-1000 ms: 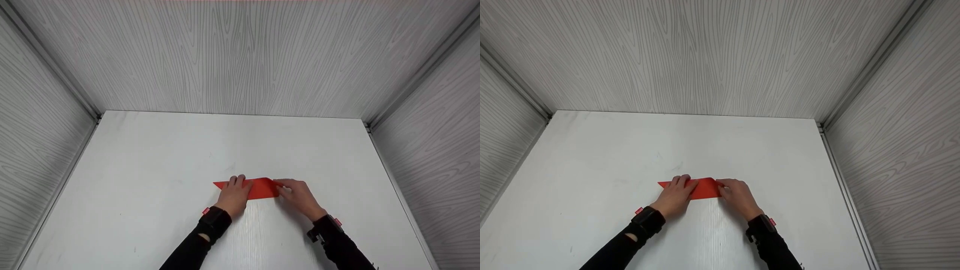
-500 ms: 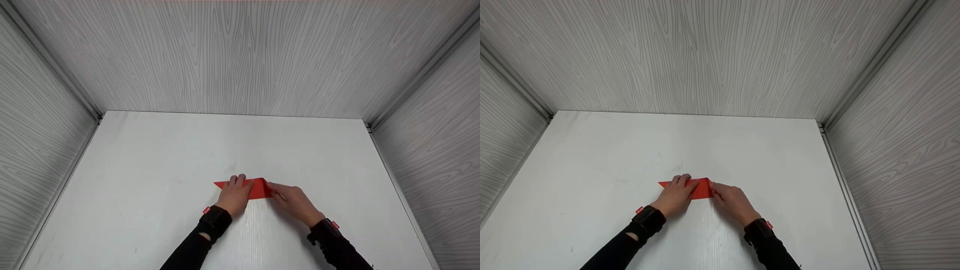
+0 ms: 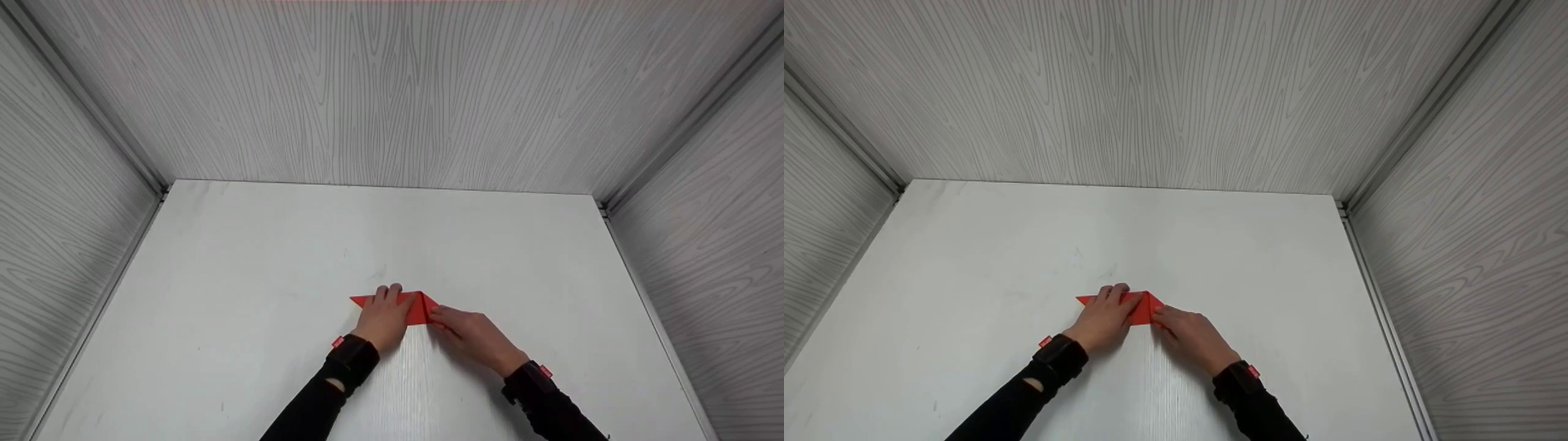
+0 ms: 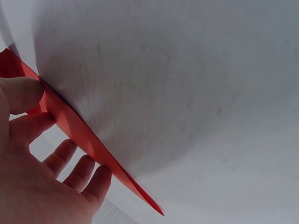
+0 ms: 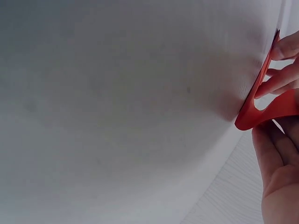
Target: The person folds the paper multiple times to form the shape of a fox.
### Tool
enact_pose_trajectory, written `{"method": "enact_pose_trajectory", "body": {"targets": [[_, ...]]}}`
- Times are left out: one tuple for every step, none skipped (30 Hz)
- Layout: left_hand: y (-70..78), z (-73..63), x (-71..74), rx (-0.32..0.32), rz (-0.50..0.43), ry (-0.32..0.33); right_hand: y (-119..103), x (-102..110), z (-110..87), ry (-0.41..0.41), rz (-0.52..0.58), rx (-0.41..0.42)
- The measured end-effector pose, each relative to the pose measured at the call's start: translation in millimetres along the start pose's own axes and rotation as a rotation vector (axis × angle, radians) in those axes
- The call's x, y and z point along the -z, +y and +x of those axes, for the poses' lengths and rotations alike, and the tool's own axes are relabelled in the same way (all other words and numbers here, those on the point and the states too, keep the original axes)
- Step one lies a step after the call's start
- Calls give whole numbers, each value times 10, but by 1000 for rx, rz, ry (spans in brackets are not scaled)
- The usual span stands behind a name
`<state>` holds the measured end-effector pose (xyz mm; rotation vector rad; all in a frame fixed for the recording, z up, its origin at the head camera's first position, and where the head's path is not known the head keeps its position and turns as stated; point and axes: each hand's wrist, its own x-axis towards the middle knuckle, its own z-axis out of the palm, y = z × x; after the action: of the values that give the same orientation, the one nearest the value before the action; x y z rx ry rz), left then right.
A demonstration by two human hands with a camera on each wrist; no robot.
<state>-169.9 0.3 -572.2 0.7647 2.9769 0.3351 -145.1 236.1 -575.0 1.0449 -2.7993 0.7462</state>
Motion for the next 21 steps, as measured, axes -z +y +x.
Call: {"method": "enact_pose_trajectory", "body": {"targets": [[1, 1, 4, 3, -1, -4, -6, 0, -2, -5, 3, 0], [1, 2, 8, 6, -3, -8, -13, -2, -2, -9, 4, 2], [1, 4, 10, 10, -4, -12, -18, -5, -2, -17, 4, 1], [0, 4, 12, 12, -4, -13, -23, -7, -2, -22, 4, 1], [0, 5, 15, 13, -5, -10, -28, -8, -2, -28, 3, 1], [-1, 7, 16, 16, -7, -13, -35, -6, -3, -33, 3, -1], [-3, 8, 19, 18, -10, -13, -39, -7, -3, -39, 0, -3], [-5, 10, 18, 20, -13, -13, -44, -7, -3, -43, -3, -4], [-7, 12, 18, 21, -17, -11, -46, -9, -4, -48, -5, -7], [-6, 15, 24, 23, -24, -11, -49, -10, -3, -49, -12, -5], [-6, 16, 29, 25, -32, -12, -52, -11, -2, -51, -19, -3], [-6, 21, 34, 27, -42, -16, -54, -12, -3, -55, -28, -1], [-4, 24, 38, 28, -49, -15, -56, -11, -2, -59, -37, 0], [-3, 28, 40, 29, -56, -17, -56, -12, -1, -62, -44, 3], [-2, 33, 46, 30, -62, -20, -59, -9, 2, -66, -48, 5], [-1, 37, 50, 31, -66, -22, -64, -7, 6, -69, -53, 8], [-3, 41, 50, 30, -65, -22, -65, -7, 9, -73, -58, 11], [-5, 45, 53, 30, -64, -23, -68, -6, 12, -78, -61, 15], [-7, 46, 56, 29, -63, -22, -71, -4, 18, -81, -62, 18], [-9, 47, 61, 29, -63, -23, -71, -5, 21, -84, -62, 22], [-11, 50, 66, 29, -62, -25, -75, -4, 25, -87, -62, 23]]}}
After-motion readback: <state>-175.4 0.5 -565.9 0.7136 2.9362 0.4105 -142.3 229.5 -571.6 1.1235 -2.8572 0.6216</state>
